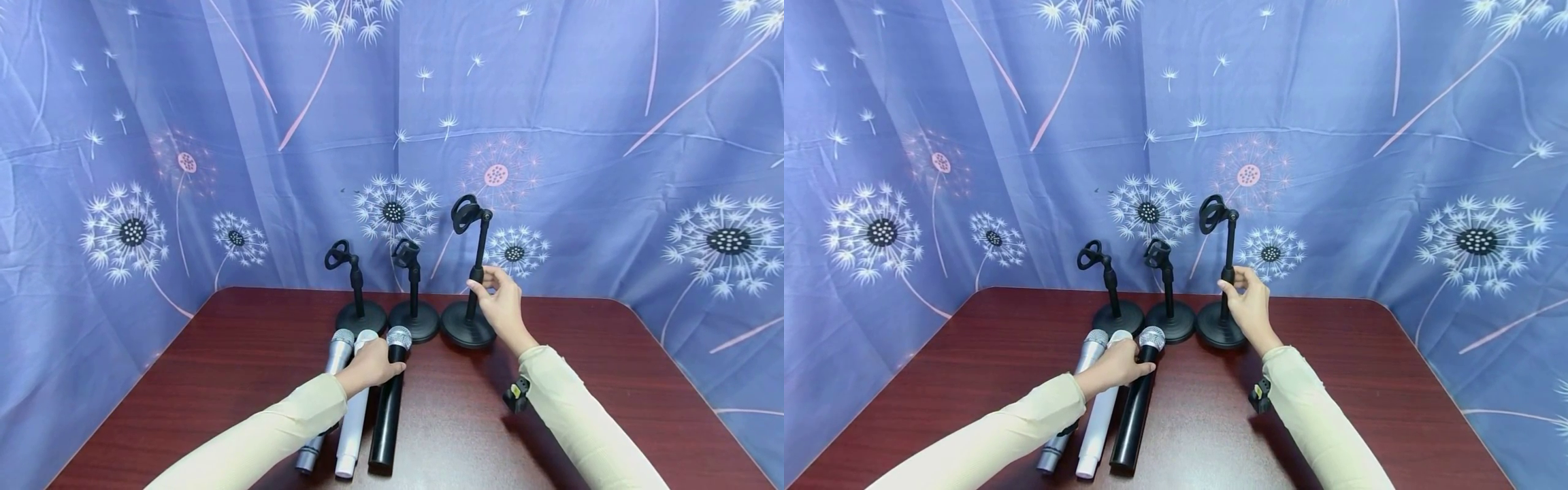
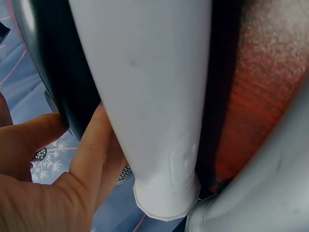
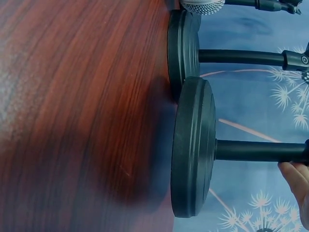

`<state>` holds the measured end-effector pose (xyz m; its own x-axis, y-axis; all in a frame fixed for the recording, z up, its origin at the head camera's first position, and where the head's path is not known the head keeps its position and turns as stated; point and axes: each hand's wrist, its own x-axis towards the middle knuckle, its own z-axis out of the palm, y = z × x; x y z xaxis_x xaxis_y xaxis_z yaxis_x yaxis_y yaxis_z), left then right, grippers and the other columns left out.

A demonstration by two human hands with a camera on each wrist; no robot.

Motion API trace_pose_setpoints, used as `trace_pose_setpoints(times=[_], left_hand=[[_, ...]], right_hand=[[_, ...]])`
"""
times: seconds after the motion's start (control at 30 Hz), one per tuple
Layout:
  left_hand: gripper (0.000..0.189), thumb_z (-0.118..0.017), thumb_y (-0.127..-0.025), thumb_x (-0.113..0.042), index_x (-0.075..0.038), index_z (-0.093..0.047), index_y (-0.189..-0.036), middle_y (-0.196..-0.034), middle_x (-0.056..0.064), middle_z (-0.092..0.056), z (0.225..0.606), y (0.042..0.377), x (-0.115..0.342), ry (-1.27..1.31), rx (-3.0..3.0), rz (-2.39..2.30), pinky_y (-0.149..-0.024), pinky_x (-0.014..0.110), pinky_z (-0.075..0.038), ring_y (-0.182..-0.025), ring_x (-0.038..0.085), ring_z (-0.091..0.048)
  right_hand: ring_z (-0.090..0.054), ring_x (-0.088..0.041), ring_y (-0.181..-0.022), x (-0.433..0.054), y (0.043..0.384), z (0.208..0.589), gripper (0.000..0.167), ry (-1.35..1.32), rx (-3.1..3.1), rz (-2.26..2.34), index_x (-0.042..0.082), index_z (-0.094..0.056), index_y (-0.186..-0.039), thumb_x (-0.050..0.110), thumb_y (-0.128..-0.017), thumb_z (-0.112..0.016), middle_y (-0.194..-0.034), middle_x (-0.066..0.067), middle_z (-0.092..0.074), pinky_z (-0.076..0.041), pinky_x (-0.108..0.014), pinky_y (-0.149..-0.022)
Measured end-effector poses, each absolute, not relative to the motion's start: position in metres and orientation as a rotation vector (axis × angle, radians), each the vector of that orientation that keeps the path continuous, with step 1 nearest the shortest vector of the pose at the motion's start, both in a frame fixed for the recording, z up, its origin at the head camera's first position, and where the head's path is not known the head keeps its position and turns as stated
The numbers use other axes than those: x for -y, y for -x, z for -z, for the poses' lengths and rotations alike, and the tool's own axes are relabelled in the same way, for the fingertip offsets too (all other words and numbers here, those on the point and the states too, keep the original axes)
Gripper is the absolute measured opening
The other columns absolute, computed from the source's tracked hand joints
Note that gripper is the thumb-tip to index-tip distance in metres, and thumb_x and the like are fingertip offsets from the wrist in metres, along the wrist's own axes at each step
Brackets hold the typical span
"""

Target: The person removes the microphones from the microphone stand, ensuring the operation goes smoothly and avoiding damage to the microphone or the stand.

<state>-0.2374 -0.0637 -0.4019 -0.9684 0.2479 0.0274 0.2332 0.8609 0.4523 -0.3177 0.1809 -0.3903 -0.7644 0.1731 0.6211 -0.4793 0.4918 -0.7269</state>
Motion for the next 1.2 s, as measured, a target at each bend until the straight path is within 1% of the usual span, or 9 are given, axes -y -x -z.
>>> trace_pose_setpoints(times=[0.23,0.37,0.6,0.9,1.0,1.13,1.2], left_hand=[[0.031,-0.075,-0.082,-0.021,-0.003,-0.057,-0.064,-0.062,0.005,-0.053,0.403,0.235,0.064,-0.405,-3.003,-0.706,-0.051,0.026,-0.045,-0.054,0.017,-0.053],[0.029,-0.075,-0.083,-0.021,-0.002,-0.058,-0.067,-0.065,0.006,-0.055,0.404,0.235,0.064,-0.398,-2.990,-0.705,-0.051,0.027,-0.045,-0.055,0.017,-0.053],[0.028,-0.074,-0.084,-0.021,0.002,-0.061,-0.074,-0.072,0.010,-0.057,0.404,0.234,0.065,-0.402,-2.984,-0.692,-0.057,0.032,-0.048,-0.062,0.021,-0.055],[0.027,-0.074,-0.084,-0.022,-0.001,-0.061,-0.072,-0.072,0.010,-0.060,0.406,0.234,0.066,-0.412,-3.019,-0.636,-0.060,0.033,-0.049,-0.064,0.021,-0.056],[0.027,-0.073,-0.084,-0.022,-0.002,-0.061,-0.072,-0.071,0.009,-0.060,0.406,0.235,0.066,-0.424,-3.025,-0.597,-0.061,0.034,-0.049,-0.065,0.021,-0.057],[0.025,-0.074,-0.084,-0.021,-0.001,-0.063,-0.074,-0.074,0.011,-0.063,0.406,0.234,0.066,-0.471,-3.044,-0.575,-0.067,0.036,-0.049,-0.070,0.024,-0.060],[0.024,-0.074,-0.083,-0.020,0.001,-0.064,-0.076,-0.078,0.013,-0.065,0.405,0.233,0.066,-0.494,-3.060,-0.572,-0.070,0.038,-0.049,-0.074,0.027,-0.062]], right_hand=[[-0.064,-0.025,-0.081,-0.182,0.319,0.392,0.031,-0.241,2.110,-1.291,-0.005,-0.064,-0.110,0.004,-0.082,-0.075,-0.092,-0.018,-0.068,-0.044,-0.006,-0.062],[-0.064,-0.028,-0.083,-0.183,0.319,0.394,0.031,-0.229,2.124,-1.288,-0.004,-0.064,-0.110,0.005,-0.083,-0.075,-0.093,-0.017,-0.068,-0.043,-0.005,-0.063],[-0.064,-0.028,-0.082,-0.184,0.321,0.397,0.028,-0.243,2.126,-1.265,-0.003,-0.064,-0.108,0.004,-0.083,-0.074,-0.091,-0.017,-0.068,-0.043,-0.007,-0.063],[-0.064,-0.029,-0.082,-0.183,0.322,0.400,0.028,-0.248,2.111,-1.286,-0.005,-0.064,-0.107,0.003,-0.083,-0.074,-0.091,-0.018,-0.068,-0.044,-0.005,-0.063],[-0.064,-0.028,-0.082,-0.184,0.323,0.401,0.028,-0.242,2.116,-1.276,-0.005,-0.064,-0.108,0.003,-0.083,-0.074,-0.090,-0.019,-0.068,-0.046,-0.007,-0.064],[-0.065,-0.027,-0.080,-0.184,0.322,0.401,0.029,-0.237,2.107,-1.256,-0.005,-0.065,-0.107,0.004,-0.082,-0.076,-0.090,-0.018,-0.069,-0.049,-0.018,-0.067],[-0.065,-0.028,-0.080,-0.184,0.322,0.401,0.030,-0.236,2.101,-1.252,-0.006,-0.064,-0.107,0.004,-0.081,-0.076,-0.091,-0.018,-0.069,-0.049,-0.018,-0.067]])
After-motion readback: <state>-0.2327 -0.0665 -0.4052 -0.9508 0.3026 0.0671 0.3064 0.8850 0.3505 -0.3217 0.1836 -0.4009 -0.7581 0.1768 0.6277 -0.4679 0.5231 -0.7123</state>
